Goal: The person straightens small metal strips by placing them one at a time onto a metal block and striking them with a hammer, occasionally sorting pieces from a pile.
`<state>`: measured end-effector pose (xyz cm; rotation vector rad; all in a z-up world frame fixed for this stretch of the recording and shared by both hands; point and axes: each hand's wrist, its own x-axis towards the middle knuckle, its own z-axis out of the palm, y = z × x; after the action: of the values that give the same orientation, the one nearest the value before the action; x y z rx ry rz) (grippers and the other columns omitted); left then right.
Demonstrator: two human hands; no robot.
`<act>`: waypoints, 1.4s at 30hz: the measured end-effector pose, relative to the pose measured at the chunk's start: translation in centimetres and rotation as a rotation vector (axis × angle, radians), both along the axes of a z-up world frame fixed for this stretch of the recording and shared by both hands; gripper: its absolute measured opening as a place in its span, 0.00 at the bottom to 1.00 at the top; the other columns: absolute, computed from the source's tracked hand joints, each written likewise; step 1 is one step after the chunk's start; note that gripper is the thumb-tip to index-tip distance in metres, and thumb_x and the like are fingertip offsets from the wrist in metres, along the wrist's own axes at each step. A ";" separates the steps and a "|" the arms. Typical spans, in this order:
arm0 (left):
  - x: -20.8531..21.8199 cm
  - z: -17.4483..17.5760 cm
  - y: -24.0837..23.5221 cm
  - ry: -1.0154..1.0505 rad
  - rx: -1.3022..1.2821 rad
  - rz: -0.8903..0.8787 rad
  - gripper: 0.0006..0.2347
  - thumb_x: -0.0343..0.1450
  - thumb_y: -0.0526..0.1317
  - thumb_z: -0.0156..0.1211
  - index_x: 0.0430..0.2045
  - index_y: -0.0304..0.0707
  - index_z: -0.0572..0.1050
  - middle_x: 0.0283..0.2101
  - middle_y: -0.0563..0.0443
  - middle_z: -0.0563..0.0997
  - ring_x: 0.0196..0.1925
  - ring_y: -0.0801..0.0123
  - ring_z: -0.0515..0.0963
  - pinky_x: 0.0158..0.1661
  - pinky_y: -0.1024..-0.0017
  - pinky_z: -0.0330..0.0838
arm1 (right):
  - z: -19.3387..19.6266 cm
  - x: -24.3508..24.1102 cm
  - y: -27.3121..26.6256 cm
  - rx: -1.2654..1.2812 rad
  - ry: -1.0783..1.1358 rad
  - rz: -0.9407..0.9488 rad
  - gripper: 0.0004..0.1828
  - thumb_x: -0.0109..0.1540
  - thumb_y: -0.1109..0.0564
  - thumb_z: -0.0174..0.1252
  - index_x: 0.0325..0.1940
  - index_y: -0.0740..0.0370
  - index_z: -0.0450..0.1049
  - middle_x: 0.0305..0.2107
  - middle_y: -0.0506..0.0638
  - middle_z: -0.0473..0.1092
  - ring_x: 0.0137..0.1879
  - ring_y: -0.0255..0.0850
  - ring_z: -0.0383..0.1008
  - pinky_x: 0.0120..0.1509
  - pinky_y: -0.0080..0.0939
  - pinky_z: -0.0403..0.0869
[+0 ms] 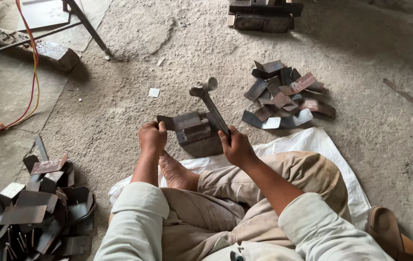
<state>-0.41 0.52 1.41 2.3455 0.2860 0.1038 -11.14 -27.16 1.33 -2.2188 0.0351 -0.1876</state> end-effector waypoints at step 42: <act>-9.2 0.2 21.4 0.358 0.061 -0.130 0.23 0.71 0.56 0.64 0.51 0.38 0.80 0.49 0.39 0.85 0.51 0.52 0.85 0.52 0.61 0.77 | -13.1 -2.3 -5.1 1.330 1.419 -0.150 0.27 0.65 0.47 0.57 0.16 0.50 0.54 0.09 0.38 0.52 0.13 0.26 0.50 0.14 0.25 0.55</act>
<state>-9.66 21.89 1.60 2.4286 0.3051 -0.3787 -13.41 -32.30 -11.73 -0.6510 0.8196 1.0439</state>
